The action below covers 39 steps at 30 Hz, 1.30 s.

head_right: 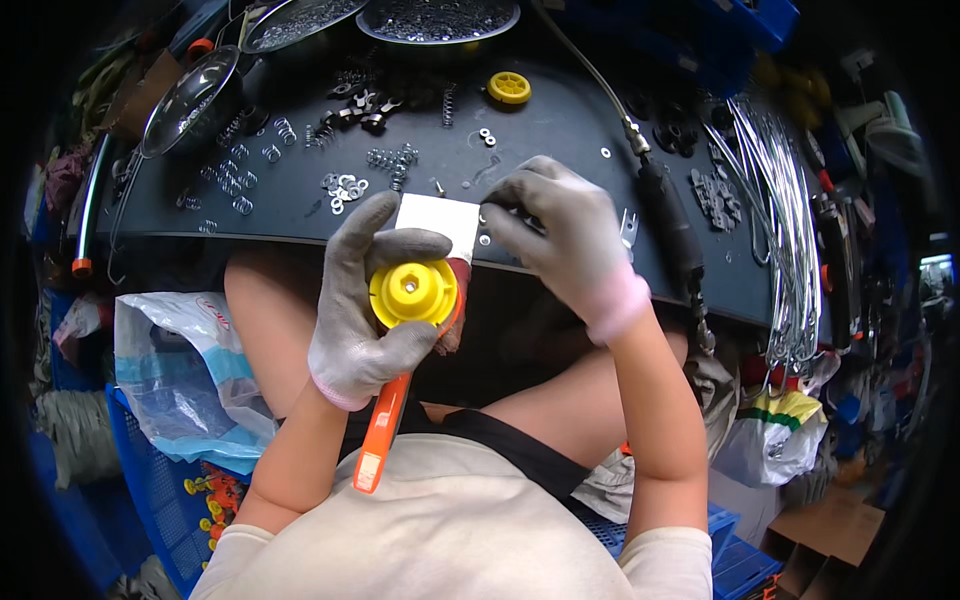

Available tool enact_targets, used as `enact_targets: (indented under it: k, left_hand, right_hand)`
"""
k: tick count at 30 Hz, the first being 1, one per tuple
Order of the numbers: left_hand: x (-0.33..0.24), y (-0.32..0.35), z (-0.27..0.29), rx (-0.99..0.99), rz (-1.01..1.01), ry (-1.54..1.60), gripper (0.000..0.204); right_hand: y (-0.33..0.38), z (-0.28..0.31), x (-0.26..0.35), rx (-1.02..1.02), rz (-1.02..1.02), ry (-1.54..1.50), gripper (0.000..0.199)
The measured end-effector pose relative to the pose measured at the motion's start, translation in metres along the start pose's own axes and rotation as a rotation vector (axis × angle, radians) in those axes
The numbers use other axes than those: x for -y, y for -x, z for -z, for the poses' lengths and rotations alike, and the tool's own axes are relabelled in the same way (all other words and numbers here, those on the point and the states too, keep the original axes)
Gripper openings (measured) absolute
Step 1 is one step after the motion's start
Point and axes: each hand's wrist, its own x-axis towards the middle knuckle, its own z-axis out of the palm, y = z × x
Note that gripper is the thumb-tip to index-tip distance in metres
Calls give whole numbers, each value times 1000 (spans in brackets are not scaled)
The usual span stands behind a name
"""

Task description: The person assembles small mechanical components into orange tool housings by inserting springs, yellow plastic caps, and washers, then securing them with screws using both a manual screwdriver and a pneumatic screwdriver.

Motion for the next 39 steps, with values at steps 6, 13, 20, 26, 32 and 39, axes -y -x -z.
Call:
enact_targets:
  k: [6, 13, 20, 26, 32, 39]
  left_hand:
    - [-3, -3, 6, 48, 17, -4, 93]
    - [-7, 0, 14, 65, -175, -472, 91]
    - [0, 0, 23, 68, -32, -655, 77]
    - [-2, 0, 26, 132, -11, -627, 72]
    - [-1, 8, 22, 27, 54, -554, 83]
    - [-46, 61, 43, -150, -187, -1119, 107]
  right_hand:
    - [9, 15, 59, -72, 564, 207, 26]
    - [25, 22, 75, 59, 430, 348, 37]
    - [12, 33, 63, 53, 173, 213, 40]
    - [16, 33, 56, 137, 122, 55, 49]
    - [18, 25, 73, 13, 213, 187, 59]
    - [26, 6, 102, -3, 512, 319, 30]
